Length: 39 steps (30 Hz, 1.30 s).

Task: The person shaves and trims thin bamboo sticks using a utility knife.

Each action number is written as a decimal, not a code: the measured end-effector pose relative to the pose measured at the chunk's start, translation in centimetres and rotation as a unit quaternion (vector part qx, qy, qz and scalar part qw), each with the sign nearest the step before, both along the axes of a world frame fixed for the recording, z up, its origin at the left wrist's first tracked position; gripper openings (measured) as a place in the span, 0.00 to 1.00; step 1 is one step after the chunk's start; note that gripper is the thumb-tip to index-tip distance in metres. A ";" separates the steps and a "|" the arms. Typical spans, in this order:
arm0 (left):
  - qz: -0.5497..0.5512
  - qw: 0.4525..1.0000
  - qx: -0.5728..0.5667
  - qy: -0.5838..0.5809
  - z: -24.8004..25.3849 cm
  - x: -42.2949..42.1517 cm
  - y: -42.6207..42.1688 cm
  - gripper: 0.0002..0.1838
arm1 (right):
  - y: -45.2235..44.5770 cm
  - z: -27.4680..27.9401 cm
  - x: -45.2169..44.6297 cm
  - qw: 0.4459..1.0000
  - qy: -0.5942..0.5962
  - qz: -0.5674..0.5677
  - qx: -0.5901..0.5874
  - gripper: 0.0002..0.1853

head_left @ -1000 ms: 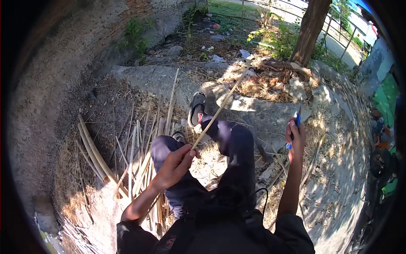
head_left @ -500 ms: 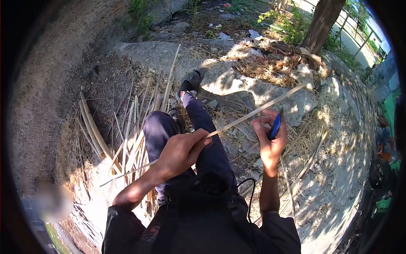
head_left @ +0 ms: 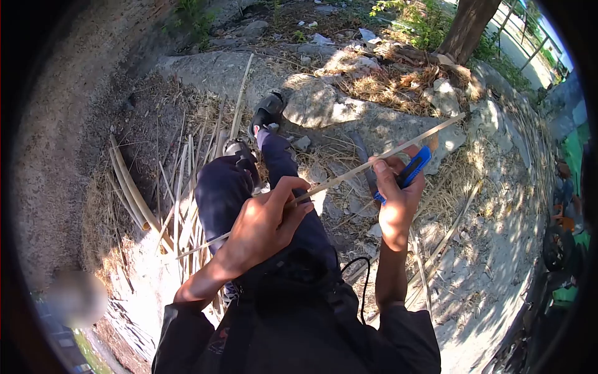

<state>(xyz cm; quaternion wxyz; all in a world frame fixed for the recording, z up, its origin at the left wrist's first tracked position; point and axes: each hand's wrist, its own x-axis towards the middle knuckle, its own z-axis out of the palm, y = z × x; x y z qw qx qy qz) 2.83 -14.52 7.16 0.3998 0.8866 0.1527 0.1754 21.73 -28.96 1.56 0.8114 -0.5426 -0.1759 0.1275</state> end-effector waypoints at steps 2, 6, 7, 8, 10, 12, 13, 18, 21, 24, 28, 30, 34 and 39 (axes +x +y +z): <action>0.011 1.000 -0.017 0.000 0.5 -0.4 -0.5 0.15 | -0.8 -1.0 0.4 1.000 0.010 0.012 0.022 0.28; 0.010 0.998 0.013 -0.067 -0.4 -1.9 -0.3 0.10 | -0.9 -0.8 -1.0 1.000 0.020 0.004 0.021 0.21; 0.009 0.997 0.015 -0.070 -0.1 -2.3 -0.2 0.10 | -0.9 -0.6 -1.2 1.000 0.016 0.003 0.023 0.21; 0.008 0.998 0.008 -0.063 0.3 -2.8 -0.1 0.09 | -0.9 -0.6 -1.4 0.999 0.005 0.018 0.027 0.19; 0.005 0.998 0.002 -0.062 0.6 -3.4 0.1 0.08 | -0.5 -0.3 -1.7 0.999 -0.012 0.030 0.033 0.18; 0.016 0.997 -0.032 -0.073 0.3 -4.1 0.1 0.07 | -0.1 -0.1 -2.3 0.998 -0.011 0.031 0.049 0.18; 0.018 0.996 -0.035 -0.076 0.2 -4.5 0.0 0.07 | -0.1 0.3 -2.7 0.998 -0.014 0.033 0.045 0.18; 0.036 0.994 -0.074 -0.069 -0.5 -5.3 -0.2 0.04 | -0.1 1.6 -4.7 0.993 -0.116 -0.003 0.002 0.15; 0.041 0.995 -0.081 -0.033 -1.1 -5.1 -0.2 0.04 | -1.9 -0.7 -5.0 0.986 -0.155 0.032 -0.041 0.13; 0.035 0.993 -0.110 -0.016 -1.5 -4.5 -0.5 0.04 | -3.6 -1.5 -6.4 0.912 -0.319 0.021 -0.258 0.11; 0.031 0.986 -0.162 -0.001 -2.5 -3.9 -1.0 0.06 | -3.7 -2.3 -7.9 0.869 -0.387 0.030 -0.308 0.14; 0.011 0.995 -0.103 -0.009 -2.6 -3.6 -1.2 0.10 | -3.7 -2.7 -8.0 0.866 -0.384 0.028 -0.318 0.14; 0.012 0.993 -0.102 -0.057 -5.8 -3.6 -0.6 0.11 | -3.6 -3.3 -8.7 0.866 -0.370 0.031 -0.335 0.14; 0.021 0.998 -0.055 -0.030 -4.4 -4.4 0.3 0.09 | -2.4 -3.4 -9.4 0.870 -0.363 0.049 -0.329 0.15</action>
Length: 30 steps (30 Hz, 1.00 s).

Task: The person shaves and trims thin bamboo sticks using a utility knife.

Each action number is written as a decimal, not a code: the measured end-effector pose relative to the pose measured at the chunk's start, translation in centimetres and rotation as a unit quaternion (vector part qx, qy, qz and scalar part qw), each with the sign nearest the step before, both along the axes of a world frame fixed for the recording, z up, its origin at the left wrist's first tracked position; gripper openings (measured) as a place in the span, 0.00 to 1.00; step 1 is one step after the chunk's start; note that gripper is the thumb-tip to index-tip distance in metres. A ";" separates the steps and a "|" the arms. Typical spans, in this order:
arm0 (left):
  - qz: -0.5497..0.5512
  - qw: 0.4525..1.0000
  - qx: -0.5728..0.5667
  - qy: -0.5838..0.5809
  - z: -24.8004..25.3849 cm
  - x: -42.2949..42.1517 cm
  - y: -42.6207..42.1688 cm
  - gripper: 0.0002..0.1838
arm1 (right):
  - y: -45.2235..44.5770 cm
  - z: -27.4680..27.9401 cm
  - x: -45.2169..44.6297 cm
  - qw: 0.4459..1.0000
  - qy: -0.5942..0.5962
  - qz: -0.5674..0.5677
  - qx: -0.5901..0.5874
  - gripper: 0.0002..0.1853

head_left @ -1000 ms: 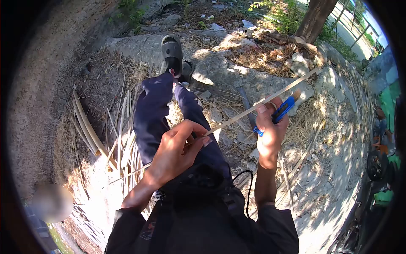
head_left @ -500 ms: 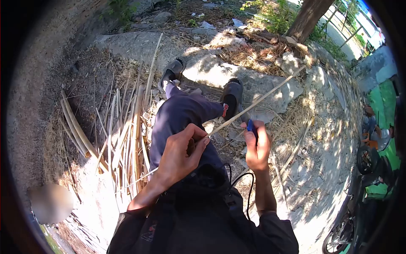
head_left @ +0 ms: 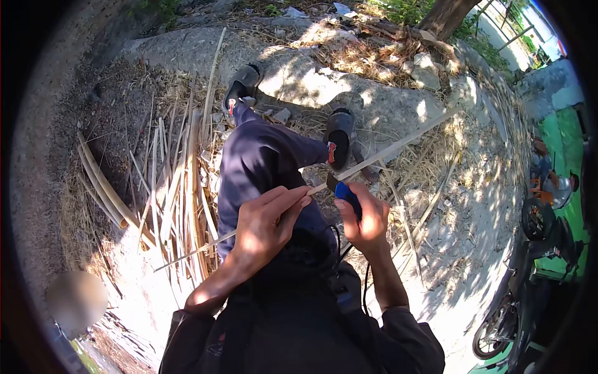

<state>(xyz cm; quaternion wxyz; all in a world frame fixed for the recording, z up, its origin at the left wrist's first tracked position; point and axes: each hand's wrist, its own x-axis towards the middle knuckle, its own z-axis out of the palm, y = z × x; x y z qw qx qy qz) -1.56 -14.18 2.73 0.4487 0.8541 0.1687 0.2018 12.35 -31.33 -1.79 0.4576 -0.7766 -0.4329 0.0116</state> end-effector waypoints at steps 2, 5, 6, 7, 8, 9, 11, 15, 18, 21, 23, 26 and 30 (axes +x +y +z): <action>0.007 1.000 -0.007 -0.007 -0.2 -0.2 0.1 0.09 | 0.5 -0.1 0.1 1.000 -0.005 0.003 0.005 0.14; 0.000 0.999 -0.038 -0.025 -1.4 -0.6 0.7 0.09 | 1.1 -0.1 -0.2 0.999 -0.027 0.005 0.025 0.14; -0.012 0.997 -0.062 -0.037 -1.8 -0.7 0.8 0.09 | 1.1 0.2 -0.2 0.999 -0.033 0.006 0.012 0.14; -0.012 0.997 -0.063 -0.039 -1.8 -0.7 0.8 0.09 | 1.1 0.4 -0.2 0.999 -0.039 0.007 -0.001 0.13; -0.011 0.995 -0.088 -0.038 -1.7 -0.7 0.7 0.08 | 1.2 0.3 -0.2 0.999 -0.041 0.008 -0.002 0.13; -0.010 0.993 -0.111 -0.038 -1.7 -0.6 0.7 0.08 | 1.2 0.1 -0.2 0.998 -0.056 0.003 0.014 0.13; -0.017 0.991 -0.121 -0.048 -1.6 -0.4 0.7 0.08 | 1.2 0.0 0.0 0.997 -0.072 -0.004 0.030 0.13; -0.017 0.994 -0.104 0.009 -0.9 -0.4 0.8 0.08 | 0.8 0.0 0.4 0.999 -0.033 0.004 0.031 0.14; -0.007 0.996 -0.086 0.016 -0.8 -0.6 0.6 0.07 | 0.4 0.3 1.6 0.999 -0.011 -0.039 0.011 0.13; -0.010 0.998 -0.059 -0.014 -2.0 -1.0 0.4 0.08 | -0.4 -0.2 3.5 0.996 -0.001 -0.093 0.003 0.12; -0.008 0.999 -0.046 -0.015 -1.9 -0.9 0.5 0.08 | -0.6 -0.4 4.1 0.995 -0.051 -0.087 0.010 0.12; -0.005 1.000 -0.025 -0.003 -1.3 -1.3 0.6 0.08 | -1.3 -0.6 6.6 0.991 -0.035 -0.129 -0.003 0.10; 0.026 0.999 -0.032 0.007 -1.7 -1.5 0.8 0.07 | -1.2 -1.6 8.5 0.991 -0.056 -0.119 -0.001 0.10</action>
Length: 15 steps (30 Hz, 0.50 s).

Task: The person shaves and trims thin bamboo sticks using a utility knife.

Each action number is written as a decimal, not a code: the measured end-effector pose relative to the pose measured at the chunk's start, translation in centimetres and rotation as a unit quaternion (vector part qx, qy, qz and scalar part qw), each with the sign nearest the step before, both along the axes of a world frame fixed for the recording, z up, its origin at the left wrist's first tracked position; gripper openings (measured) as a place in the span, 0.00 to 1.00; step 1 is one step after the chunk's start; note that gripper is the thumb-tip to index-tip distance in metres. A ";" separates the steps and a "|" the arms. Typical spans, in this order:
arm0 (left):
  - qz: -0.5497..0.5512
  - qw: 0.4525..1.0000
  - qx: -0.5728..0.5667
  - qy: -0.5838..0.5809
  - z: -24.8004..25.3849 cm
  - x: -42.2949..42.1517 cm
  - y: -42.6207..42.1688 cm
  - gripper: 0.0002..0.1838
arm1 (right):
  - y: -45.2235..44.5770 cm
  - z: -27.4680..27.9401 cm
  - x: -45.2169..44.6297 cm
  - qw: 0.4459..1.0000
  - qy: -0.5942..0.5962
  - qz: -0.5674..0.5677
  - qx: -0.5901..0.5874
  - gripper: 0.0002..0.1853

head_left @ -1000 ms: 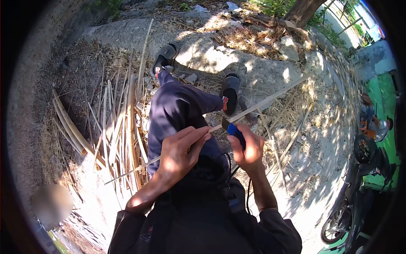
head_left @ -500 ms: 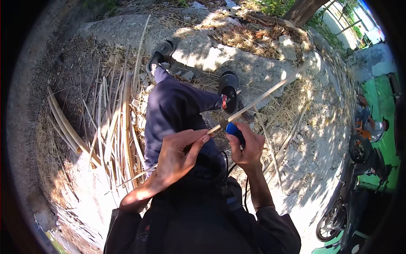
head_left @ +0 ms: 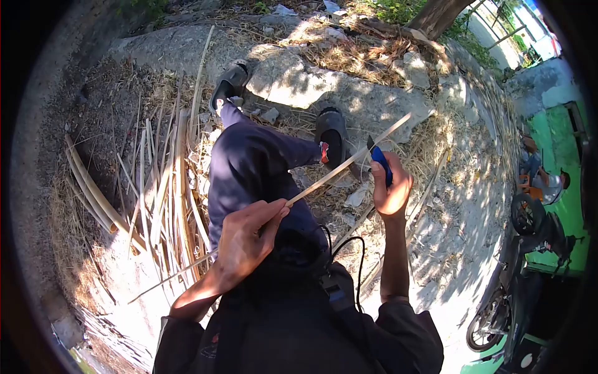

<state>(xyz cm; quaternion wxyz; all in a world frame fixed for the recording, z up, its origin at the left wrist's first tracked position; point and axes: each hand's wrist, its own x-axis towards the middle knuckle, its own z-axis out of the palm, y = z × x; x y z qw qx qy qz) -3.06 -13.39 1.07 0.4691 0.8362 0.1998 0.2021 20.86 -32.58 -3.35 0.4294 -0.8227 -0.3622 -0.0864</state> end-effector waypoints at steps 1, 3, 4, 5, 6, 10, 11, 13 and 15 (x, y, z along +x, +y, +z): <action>0.000 1.000 0.000 -0.001 0.1 -0.1 0.1 0.07 | 0.0 -0.3 0.5 1.000 -0.003 0.003 -0.003 0.10; -0.006 1.000 0.019 0.015 0.3 -0.5 0.3 0.07 | -0.5 -1.9 3.1 0.998 0.022 -0.049 0.011 0.10; -0.006 1.000 0.021 0.013 -0.1 -0.7 0.4 0.07 | -0.6 -2.3 4.3 0.998 0.003 -0.060 0.014 0.10; -0.006 1.000 0.029 0.009 -0.7 -0.8 0.4 0.07 | -0.6 -2.8 5.3 0.997 -0.016 -0.070 0.019 0.11; -0.005 0.999 0.038 0.006 -1.0 -0.9 0.5 0.07 | -0.6 -3.5 6.0 0.996 0.031 -0.079 0.013 0.10; -0.006 0.998 0.043 0.044 -1.1 -0.5 0.9 0.07 | -0.3 -5.7 7.5 0.997 -0.019 -0.060 -0.036 0.14; 0.004 0.998 0.055 0.038 -1.7 -0.8 1.0 0.07 | -0.9 -7.0 8.8 0.997 -0.019 -0.060 -0.035 0.14; 0.012 0.997 0.072 0.033 -1.7 -1.9 2.0 0.07 | -4.6 -11.7 13.9 0.981 0.051 -0.184 -0.013 0.19; 0.067 0.995 0.038 0.070 -1.2 -3.6 3.6 0.08 | -9.4 -18.1 18.7 0.967 0.135 -0.212 -0.040 0.23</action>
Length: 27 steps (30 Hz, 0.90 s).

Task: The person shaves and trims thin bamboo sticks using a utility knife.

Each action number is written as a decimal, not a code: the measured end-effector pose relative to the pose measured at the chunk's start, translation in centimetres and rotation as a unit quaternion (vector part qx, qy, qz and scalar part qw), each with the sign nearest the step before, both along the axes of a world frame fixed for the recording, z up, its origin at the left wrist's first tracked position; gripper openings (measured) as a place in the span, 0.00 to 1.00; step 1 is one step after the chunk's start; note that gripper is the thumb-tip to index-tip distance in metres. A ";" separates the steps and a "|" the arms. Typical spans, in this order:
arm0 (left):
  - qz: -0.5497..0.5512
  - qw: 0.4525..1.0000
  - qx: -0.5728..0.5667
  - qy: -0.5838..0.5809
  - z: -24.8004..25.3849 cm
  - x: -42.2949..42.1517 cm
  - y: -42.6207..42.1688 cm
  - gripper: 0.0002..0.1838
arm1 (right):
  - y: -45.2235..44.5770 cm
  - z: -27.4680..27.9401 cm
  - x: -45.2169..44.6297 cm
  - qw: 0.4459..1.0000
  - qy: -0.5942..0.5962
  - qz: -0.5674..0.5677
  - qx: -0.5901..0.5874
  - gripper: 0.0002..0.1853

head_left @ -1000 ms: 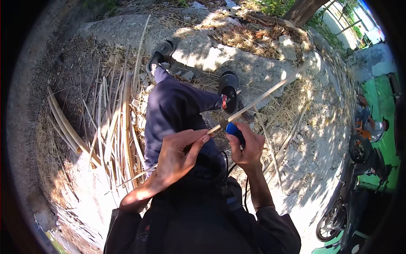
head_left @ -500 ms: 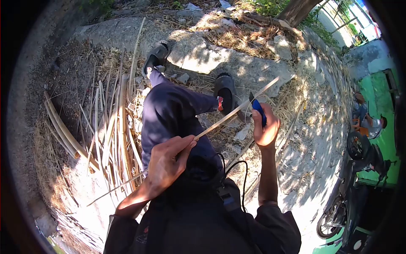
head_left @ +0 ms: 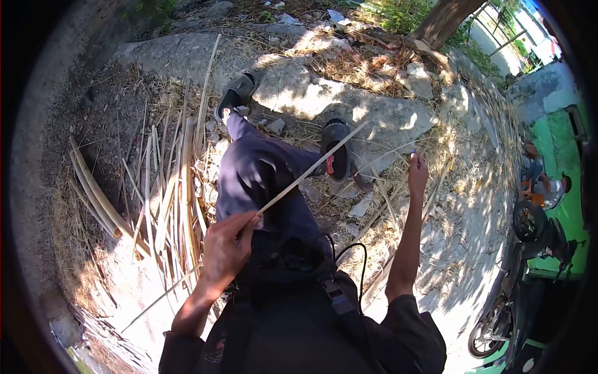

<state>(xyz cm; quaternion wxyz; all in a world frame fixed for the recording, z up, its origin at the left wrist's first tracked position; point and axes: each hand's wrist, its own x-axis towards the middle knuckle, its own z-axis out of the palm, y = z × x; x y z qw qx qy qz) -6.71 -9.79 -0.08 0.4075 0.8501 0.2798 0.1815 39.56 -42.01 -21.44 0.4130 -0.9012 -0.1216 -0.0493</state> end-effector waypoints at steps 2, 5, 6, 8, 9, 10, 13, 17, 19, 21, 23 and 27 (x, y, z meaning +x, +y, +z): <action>0.022 1.000 0.011 0.018 -0.6 -0.8 1.6 0.08 | -0.4 -1.2 -1.6 0.989 0.148 0.004 0.000 0.24; 0.030 0.997 -0.043 0.060 -2.5 -0.9 3.0 0.10 | 0.4 -1.1 -5.0 0.939 0.339 -0.002 0.046 0.25; 0.034 0.996 -0.044 0.063 -2.6 -0.7 3.2 0.10 | 0.8 -1.2 -5.7 0.920 0.378 -0.007 0.100 0.25; -0.010 0.982 -0.162 0.096 -2.5 0.5 3.4 0.11 | 1.9 -1.2 -6.8 0.893 0.406 -0.007 0.194 0.22; -0.022 0.979 -0.190 0.066 -2.3 1.2 3.2 0.12 | 3.3 0.1 -8.2 0.872 0.384 -0.020 0.304 0.21; -0.022 0.980 -0.187 0.067 -2.2 1.6 3.2 0.12 | 4.9 1.8 -9.7 0.839 0.355 -0.034 0.410 0.21; -0.087 0.955 -0.274 0.066 -2.1 2.7 3.0 0.15 | 9.5 8.1 -13.6 0.876 0.281 0.013 0.391 0.17; -0.161 0.911 -0.380 0.011 -1.3 3.8 2.2 0.16 | 13.6 15.8 -19.1 0.882 0.140 0.260 0.367 0.16; -0.165 0.907 -0.387 0.005 -0.7 4.3 1.6 0.15 | 14.4 18.7 -21.4 0.875 0.166 0.291 0.348 0.16; -0.163 0.900 -0.405 -0.002 -0.1 4.5 1.2 0.15 | 14.4 19.7 -22.5 0.871 0.185 0.303 0.339 0.15; -0.166 0.898 -0.407 0.008 0.5 4.5 1.1 0.16 | 14.2 19.9 -23.2 0.851 0.226 0.384 0.278 0.12; -0.175 0.904 -0.391 -0.008 1.3 4.7 0.6 0.16 | 14.4 21.0 -25.3 0.910 0.062 0.392 0.121 0.11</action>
